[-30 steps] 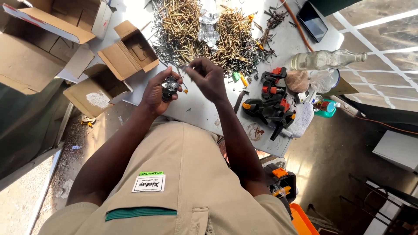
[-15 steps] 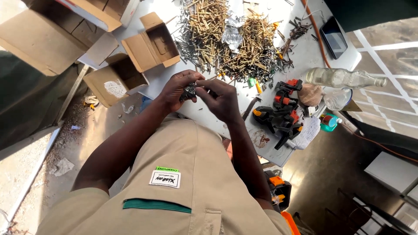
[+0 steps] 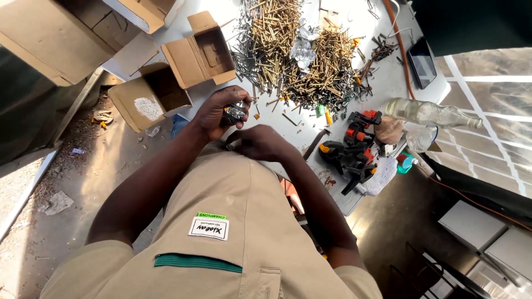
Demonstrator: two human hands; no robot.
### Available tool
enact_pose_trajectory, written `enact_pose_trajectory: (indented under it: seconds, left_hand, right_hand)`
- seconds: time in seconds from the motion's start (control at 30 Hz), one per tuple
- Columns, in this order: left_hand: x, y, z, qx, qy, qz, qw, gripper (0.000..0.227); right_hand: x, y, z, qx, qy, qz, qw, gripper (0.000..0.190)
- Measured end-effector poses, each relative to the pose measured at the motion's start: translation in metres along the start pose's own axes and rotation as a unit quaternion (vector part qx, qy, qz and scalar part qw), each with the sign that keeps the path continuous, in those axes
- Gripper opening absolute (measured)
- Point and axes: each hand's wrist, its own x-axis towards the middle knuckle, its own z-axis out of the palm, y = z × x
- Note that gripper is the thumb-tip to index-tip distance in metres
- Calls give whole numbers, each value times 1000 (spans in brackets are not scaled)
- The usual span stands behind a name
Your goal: Sorting through a pile of mixed nails, staples, and screws on a workbench.
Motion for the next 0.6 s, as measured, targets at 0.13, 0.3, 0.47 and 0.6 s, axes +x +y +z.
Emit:
enact_pose_trajectory:
  seconds: [0.13,0.3,0.47,0.6]
  left_hand:
    - [2,5,9,0,-8,2,1000,26]
    - [5,2,10,12,-8,-6,1000,25]
    - [6,-4,1,-5,-4,3,1000,25]
    - [9,-8,-5,-8,-1,15,1000,24]
  right_hand:
    - [14,-4,1,-143,-92,17,985,30]
    - [35,37,32,-303,-65,-81,947,18]
    - [33,46,42,-320,-43,-130,937,9]
    - [35,44,40,-325,-32,-177,928,10]
